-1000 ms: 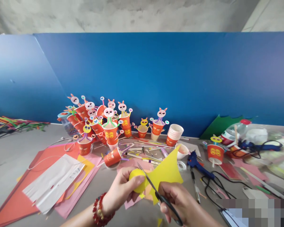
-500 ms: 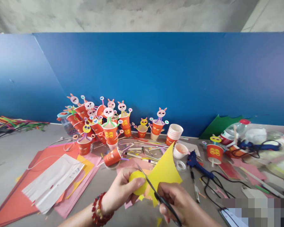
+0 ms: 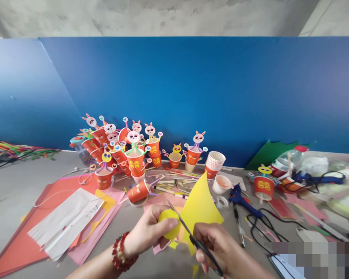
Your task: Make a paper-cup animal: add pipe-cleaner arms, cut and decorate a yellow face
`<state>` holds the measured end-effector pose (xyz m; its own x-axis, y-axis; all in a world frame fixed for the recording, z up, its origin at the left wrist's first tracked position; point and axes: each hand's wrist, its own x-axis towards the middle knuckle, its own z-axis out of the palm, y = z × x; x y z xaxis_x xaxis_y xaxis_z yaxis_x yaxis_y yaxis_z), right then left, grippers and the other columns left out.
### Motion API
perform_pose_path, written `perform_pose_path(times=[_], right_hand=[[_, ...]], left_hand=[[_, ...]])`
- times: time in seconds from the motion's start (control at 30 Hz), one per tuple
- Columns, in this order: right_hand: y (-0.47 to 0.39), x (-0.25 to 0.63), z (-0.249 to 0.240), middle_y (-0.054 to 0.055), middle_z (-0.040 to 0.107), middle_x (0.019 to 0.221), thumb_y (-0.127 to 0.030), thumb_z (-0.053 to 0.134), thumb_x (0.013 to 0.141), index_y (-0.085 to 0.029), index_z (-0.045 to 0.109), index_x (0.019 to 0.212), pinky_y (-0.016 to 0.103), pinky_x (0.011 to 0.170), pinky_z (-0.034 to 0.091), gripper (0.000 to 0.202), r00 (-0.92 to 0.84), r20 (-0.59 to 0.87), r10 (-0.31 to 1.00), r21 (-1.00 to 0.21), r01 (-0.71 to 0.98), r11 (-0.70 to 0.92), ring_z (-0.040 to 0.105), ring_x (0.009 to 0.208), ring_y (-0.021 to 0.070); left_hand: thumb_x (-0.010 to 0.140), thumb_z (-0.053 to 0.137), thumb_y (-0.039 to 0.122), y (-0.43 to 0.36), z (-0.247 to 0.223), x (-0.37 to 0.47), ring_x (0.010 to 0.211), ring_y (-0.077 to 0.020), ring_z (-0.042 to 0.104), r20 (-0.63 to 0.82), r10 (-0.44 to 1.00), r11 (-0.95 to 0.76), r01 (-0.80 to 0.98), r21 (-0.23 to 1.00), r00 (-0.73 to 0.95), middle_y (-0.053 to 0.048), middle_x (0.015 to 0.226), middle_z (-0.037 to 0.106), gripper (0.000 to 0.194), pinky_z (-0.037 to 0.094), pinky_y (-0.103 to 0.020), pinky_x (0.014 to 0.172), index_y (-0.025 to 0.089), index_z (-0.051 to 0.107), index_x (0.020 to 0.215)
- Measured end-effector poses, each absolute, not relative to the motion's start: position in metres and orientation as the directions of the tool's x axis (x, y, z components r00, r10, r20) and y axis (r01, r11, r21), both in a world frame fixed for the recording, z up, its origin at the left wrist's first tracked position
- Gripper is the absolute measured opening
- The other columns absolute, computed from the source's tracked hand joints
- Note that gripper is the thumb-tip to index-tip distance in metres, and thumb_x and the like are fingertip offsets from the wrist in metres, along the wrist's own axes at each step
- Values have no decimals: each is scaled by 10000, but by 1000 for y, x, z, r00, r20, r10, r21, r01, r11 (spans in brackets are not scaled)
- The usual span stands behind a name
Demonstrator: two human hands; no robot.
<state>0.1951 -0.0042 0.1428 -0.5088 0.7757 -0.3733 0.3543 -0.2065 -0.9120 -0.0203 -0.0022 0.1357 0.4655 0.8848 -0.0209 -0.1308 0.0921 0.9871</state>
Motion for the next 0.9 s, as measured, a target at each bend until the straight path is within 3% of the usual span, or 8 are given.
perform_pose_path(times=[0.2, 0.6, 0.9], right_hand=[[-4, 195, 147, -61, 538, 471, -492, 707, 607, -209, 442, 629, 149, 304, 265, 388, -501, -408, 763, -896, 382, -228, 394, 352, 51], [-7, 192, 141, -61, 498, 476, -560, 732, 598, -211, 408, 589, 171, 398, 338, 476, -509, -364, 780, -921, 319, -222, 475, 400, 74], [-8, 196, 144, -55, 524, 482, -557, 759, 589, -208, 412, 598, 158, 369, 274, 493, -521, -372, 768, -917, 334, -217, 473, 397, 65]], left_hand=[[868, 589, 595, 0, 143, -23, 322, -34, 301, -12, 865, 55, -71, 996, 502, 34, 413, 457, 527, 229, -162, 340, 125, 610, 630], [837, 637, 582, -5, 139, -20, 315, -26, 283, -36, 894, 99, -118, 988, 448, 45, 433, 461, 481, 205, -156, 324, 125, 622, 687], [872, 598, 570, -2, 134, -24, 328, -36, 331, -12, 857, 51, -62, 997, 515, 34, 436, 470, 498, 233, -165, 347, 138, 578, 625]])
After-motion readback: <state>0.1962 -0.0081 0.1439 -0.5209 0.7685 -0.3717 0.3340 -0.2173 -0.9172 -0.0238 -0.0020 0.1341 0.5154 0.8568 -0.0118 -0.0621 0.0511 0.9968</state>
